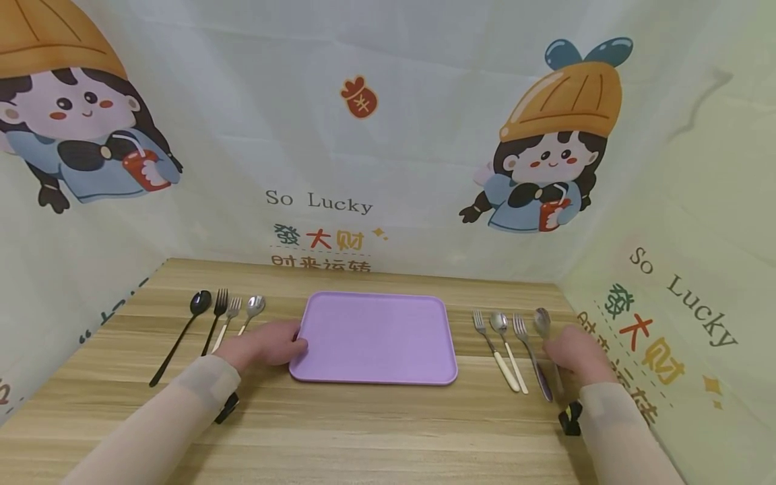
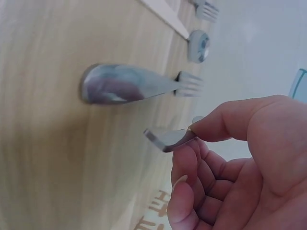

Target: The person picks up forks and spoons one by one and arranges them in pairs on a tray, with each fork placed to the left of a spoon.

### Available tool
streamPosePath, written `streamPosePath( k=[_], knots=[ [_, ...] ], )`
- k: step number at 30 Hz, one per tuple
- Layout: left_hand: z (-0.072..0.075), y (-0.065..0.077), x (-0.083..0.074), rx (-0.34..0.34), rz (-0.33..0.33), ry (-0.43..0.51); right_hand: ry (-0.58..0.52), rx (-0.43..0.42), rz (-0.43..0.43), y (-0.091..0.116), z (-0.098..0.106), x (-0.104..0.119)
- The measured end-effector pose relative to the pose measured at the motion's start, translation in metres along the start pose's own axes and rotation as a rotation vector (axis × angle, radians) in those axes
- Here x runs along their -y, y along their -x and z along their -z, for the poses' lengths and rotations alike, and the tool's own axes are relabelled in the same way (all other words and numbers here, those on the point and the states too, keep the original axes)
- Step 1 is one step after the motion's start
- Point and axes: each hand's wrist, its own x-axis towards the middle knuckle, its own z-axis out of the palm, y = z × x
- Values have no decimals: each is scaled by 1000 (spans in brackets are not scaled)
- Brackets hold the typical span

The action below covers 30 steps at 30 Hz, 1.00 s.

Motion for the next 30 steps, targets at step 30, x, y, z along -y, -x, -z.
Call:
streamPosePath(
  k=[30],
  knots=[
    [16, 30, -43, 21, 40, -136, -10, -33, 104, 9, 9, 41]
  ],
)
